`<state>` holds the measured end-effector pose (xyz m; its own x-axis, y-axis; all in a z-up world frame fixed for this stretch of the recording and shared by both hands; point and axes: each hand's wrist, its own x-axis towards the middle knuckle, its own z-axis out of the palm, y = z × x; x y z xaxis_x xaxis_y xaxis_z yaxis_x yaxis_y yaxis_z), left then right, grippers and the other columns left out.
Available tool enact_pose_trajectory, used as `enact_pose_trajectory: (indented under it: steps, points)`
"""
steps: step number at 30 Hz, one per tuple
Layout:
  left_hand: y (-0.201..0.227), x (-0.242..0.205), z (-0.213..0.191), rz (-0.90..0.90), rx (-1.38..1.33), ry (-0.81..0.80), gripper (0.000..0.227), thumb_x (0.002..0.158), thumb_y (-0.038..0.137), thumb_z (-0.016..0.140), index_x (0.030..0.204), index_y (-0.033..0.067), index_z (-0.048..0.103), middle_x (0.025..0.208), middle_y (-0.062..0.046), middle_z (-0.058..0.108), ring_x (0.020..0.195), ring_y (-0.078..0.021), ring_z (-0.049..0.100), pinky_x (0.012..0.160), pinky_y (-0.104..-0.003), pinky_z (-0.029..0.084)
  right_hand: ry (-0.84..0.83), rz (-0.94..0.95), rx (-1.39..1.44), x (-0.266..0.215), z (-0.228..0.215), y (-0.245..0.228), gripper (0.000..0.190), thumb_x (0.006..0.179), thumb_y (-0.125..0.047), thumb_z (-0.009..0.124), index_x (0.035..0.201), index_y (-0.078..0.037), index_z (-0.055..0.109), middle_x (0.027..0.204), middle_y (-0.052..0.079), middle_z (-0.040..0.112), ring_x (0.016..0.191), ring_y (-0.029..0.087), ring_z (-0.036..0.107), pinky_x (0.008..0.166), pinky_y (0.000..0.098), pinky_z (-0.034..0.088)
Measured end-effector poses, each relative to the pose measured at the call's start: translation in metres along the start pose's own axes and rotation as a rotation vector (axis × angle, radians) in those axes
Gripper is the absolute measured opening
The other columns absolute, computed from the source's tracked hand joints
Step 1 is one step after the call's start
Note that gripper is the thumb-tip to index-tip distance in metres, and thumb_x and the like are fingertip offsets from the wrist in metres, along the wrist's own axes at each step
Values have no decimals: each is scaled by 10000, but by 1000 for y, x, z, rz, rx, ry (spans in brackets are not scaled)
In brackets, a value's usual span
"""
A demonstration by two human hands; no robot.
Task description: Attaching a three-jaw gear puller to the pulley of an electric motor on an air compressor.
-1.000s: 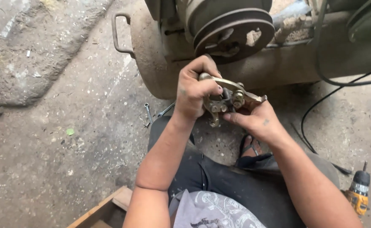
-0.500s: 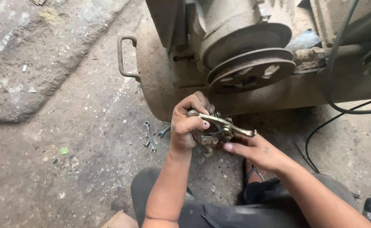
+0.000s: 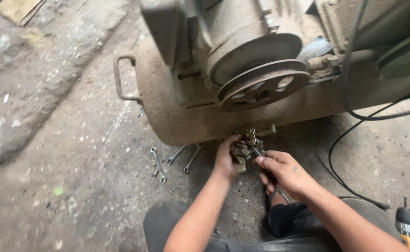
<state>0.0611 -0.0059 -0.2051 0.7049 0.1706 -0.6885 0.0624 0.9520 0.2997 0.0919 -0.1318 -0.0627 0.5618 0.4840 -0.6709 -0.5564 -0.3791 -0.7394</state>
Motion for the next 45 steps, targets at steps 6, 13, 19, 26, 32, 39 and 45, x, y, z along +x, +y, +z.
enact_pose_trajectory:
  steps: [6, 13, 19, 26, 32, 39, 45]
  points:
    - [12, 1, 15, -134, -101, -134, 251, 927, 279, 697, 961, 37, 754, 1005, -168, 780, 870, -237, 744, 753, -309, 564, -19, 84, -122, -17, -6, -16, 233, 975, -66, 566, 1064, 87, 716, 715, 192, 705, 526, 242, 600, 521, 332, 494]
    - [39, -35, 41, -46, -191, -163, 229, 907, 276, 729, 726, 153, 661, 694, -17, 700, 696, -211, 710, 720, -344, 581, -131, 87, 227, -19, -9, -5, 473, 1024, -265, 502, 1127, 142, 719, 549, 196, 559, 498, 275, 507, 502, 400, 476]
    - [54, -36, 40, 142, -213, -611, 355, 950, 187, 637, 655, 168, 439, 534, 42, 341, 547, -92, 374, 676, -282, 443, -35, 126, 29, -21, -7, -10, 276, 974, -114, 623, 1091, 112, 729, 748, 209, 720, 611, 247, 648, 561, 358, 522]
    - [59, -25, 27, 84, 19, -476, 151, 867, 70, 793, 957, 50, 673, 545, 3, 516, 486, -109, 562, 484, -228, 495, 78, -28, -157, -22, -14, 9, 201, 850, -60, 790, 973, 93, 748, 725, 162, 700, 643, 230, 659, 622, 351, 567]
    - [86, -68, 38, 313, 224, -447, 279, 812, 176, 829, 709, 109, 578, 511, 33, 459, 476, -106, 548, 466, -240, 439, -299, -17, 51, -22, -12, 3, 373, 1002, -239, 544, 853, 67, 698, 732, 232, 767, 620, 287, 684, 641, 396, 544]
    - [108, -102, 47, 548, 602, -447, 248, 771, 265, 864, 764, 144, 648, 632, 74, 570, 573, -44, 511, 548, -205, 413, 1, -166, -250, -2, -9, 33, 365, 737, -55, 889, 767, -116, 531, 714, 13, 535, 666, 139, 479, 634, 306, 366]
    - [114, -131, 58, 569, 743, -459, 282, 757, 295, 854, 759, 140, 619, 706, 35, 613, 614, -64, 556, 568, -209, 463, -205, -11, -545, -17, -2, -13, 308, 913, -260, 701, 1121, -97, 860, 949, -7, 796, 847, 108, 640, 791, 265, 509]
